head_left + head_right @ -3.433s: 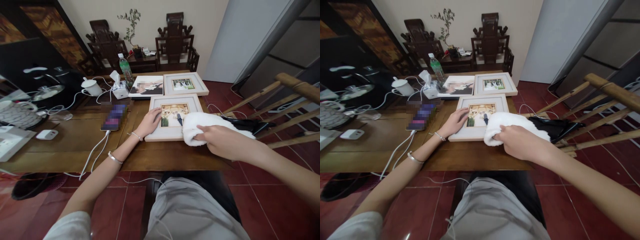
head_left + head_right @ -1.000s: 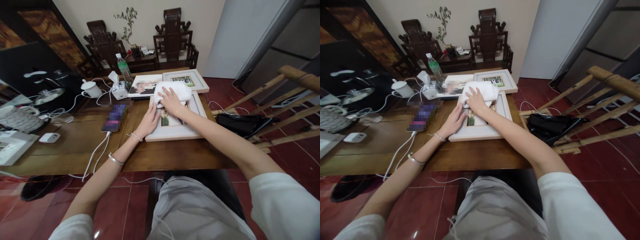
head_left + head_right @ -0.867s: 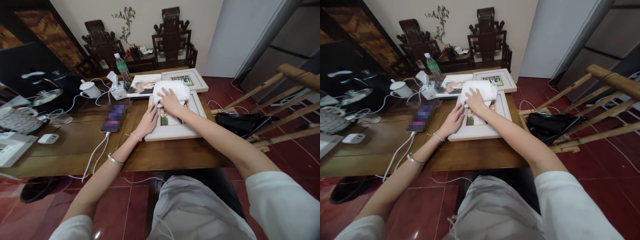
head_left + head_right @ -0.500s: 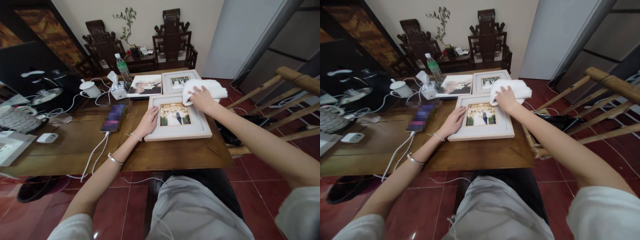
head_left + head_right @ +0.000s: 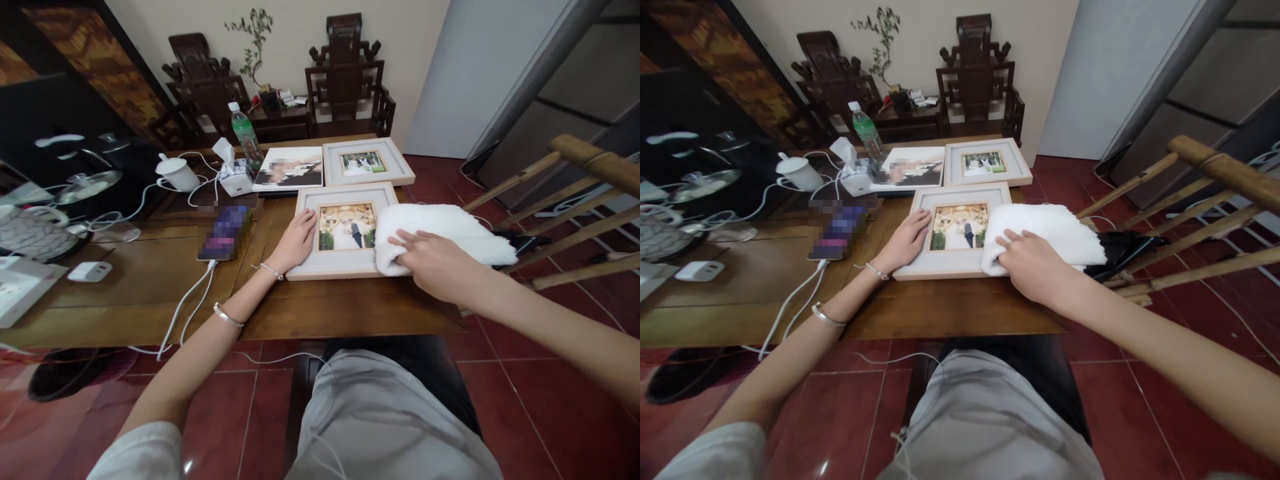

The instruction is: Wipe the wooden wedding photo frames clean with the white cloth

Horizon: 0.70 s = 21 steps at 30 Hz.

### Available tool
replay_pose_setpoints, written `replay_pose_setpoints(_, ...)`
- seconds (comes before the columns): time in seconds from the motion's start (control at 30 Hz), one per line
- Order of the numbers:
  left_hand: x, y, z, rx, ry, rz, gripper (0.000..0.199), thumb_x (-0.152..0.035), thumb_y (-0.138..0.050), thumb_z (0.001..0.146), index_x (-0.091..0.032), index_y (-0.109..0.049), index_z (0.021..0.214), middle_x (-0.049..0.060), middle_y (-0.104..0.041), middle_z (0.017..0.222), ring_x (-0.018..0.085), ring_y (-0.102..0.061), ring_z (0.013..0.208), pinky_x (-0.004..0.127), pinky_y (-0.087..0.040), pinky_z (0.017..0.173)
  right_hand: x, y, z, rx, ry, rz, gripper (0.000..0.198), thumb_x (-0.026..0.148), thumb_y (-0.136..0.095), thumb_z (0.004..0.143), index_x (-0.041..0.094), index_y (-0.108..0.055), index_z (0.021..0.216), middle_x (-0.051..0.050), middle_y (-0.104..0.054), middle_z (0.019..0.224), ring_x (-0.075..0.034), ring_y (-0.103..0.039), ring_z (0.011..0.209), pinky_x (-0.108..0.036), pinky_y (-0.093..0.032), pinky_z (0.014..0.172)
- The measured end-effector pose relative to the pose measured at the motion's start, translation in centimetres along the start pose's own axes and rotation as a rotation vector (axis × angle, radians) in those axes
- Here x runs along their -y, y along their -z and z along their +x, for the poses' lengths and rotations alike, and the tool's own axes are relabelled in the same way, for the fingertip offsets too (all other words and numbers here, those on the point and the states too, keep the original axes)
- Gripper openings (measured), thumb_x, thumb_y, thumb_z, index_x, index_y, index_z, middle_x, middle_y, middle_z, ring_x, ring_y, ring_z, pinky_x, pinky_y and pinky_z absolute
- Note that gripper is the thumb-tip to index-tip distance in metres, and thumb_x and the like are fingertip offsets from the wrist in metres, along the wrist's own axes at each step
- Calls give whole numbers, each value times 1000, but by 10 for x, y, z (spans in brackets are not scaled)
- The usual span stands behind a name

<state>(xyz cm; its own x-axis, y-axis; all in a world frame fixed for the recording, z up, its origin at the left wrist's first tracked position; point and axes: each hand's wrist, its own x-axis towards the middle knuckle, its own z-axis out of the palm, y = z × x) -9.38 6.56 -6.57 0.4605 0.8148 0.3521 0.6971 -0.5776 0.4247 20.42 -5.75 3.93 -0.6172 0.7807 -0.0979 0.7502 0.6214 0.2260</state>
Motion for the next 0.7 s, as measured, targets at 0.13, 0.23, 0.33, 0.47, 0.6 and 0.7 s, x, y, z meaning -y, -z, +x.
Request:
replay_pose_setpoints(0.13, 0, 1, 0, 3, 4, 13, 47, -23, -40, 101, -14, -58, 144, 14, -54, 154, 31, -40, 151, 55, -30, 127, 28, 3, 32, -9, 31, 53, 27, 4, -54, 85, 13, -78, 92, -21, -69, 130, -31, -61, 127, -42, -51, 100)
replay_pose_setpoints(0.23, 0, 4, 0, 13, 7, 9, 47, -24, -39, 101, -15, -58, 144, 14, -54, 154, 31, -40, 150, 56, -30, 126, 55, 4, 64, -78, 116, 115, 25, 8, -56, 87, 16, -78, 96, -17, -70, 129, -29, -61, 126, -39, -52, 97)
replay_pose_setpoints(0.33, -1, 7, -1, 37, -2, 2, 47, -24, -38, 102, -15, -58, 143, 14, -53, 155, 30, -40, 151, 54, -32, 126, 71, 3, 85, -144, 129, 121, 25, 11, -57, 88, 21, -78, 98, -12, -70, 131, -25, -61, 127, -35, -51, 98)
replay_pose_setpoints(0.47, -2, 8, -2, 35, 0, 39, 48, -25, -36, 103, -10, -57, 144, 17, -53, 154, 30, -41, 150, 52, -31, 127, 60, 3, 68, -87, 117, 105, 32, 7, -55, 87, 18, -78, 106, -13, -63, 144, -28, -55, 136, -42, -49, 105)
replay_pose_setpoints(0.6, -2, 5, 0, 34, -5, 50, 49, -24, -37, 103, -8, -56, 144, 18, -52, 155, 30, -40, 151, 51, -31, 127, 26, 3, 22, 0, -36, 20, 38, 0, -52, 83, 17, -79, 105, -11, -62, 146, -31, -51, 141, -49, -45, 110)
replay_pose_setpoints(0.7, -2, 3, 0, 31, -4, 52, 49, -24, -36, 103, -6, -56, 144, 19, -52, 155, 30, -39, 151, 50, -30, 127, 10, 2, -2, 6, -118, -67, 35, -1, -54, 82, 16, -80, 98, -12, -66, 141, -33, -53, 139, -50, -45, 109)
